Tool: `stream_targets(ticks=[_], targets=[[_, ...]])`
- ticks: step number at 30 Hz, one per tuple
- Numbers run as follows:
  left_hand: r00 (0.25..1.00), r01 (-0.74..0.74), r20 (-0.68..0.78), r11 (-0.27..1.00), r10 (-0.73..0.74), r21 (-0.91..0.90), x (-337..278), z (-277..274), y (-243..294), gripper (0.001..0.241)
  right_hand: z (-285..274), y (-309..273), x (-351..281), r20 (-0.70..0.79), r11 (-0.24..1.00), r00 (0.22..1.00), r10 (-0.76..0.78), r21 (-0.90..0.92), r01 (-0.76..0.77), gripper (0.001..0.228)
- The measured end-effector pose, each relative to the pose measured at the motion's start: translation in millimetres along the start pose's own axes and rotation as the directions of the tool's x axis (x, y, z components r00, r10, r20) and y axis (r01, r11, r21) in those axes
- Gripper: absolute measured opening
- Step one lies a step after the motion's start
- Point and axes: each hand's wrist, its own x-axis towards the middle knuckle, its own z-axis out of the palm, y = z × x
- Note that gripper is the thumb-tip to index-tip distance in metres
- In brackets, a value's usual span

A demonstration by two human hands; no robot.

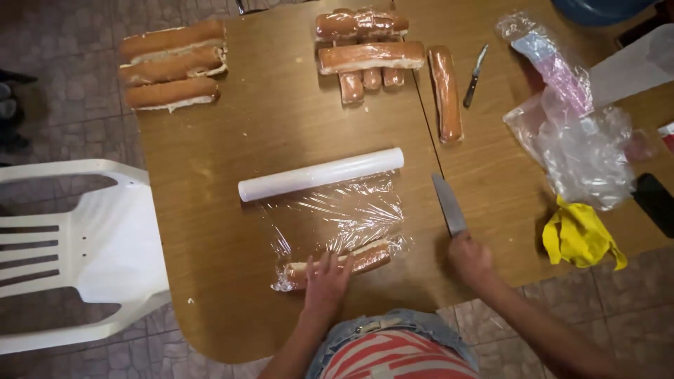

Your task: The person is wrapping individual bread rolls in plastic wrap on a wooden table, using a knife to cut the wrap when needed.

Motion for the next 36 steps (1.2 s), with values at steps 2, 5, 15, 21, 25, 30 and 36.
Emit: stream_targets(ticks=[2,5,15,21,25,30,36], targets=[[0.987,-0.07,0.146,0.997,0.074,-0.03,2,2,-2,0.09,-17,-10,39,0.53,0.936,0.819,-0.221,0.351,0.025,0.024],[0.91,-0.118,-0.386,0.987,0.15,0.106,10,23,-12,0.032,-155,-28,152,0.012,0.76,0.975,-0.222,0.628,0.166,0.061],[0.874,-0.21,-0.423,0.971,0.239,0.115,20,8,-22,0.035,-141,-133,276,-0.095,0.616,0.887,-0.452,0.685,0.388,0.056],[0.872,-0.205,-0.436,0.975,0.224,0.092,21,11,-19,0.032,-137,-137,302,0.072,0.701,0.91,-0.408,0.664,0.261,0.057],[0.875,-0.198,-0.427,0.973,0.23,0.118,22,-9,-19,0.026,-120,-142,314,0.017,0.706,0.937,-0.35,0.662,0.252,0.057],[0.886,-0.2,-0.406,0.975,0.224,0.101,22,-16,-17,0.026,-114,-142,316,0.001,0.72,0.935,-0.356,0.637,0.273,0.059],[0.903,-0.199,-0.378,0.979,0.202,0.049,20,1,-18,0.025,-145,-123,278,0.159,0.644,0.905,-0.394,0.75,0.149,0.078]])
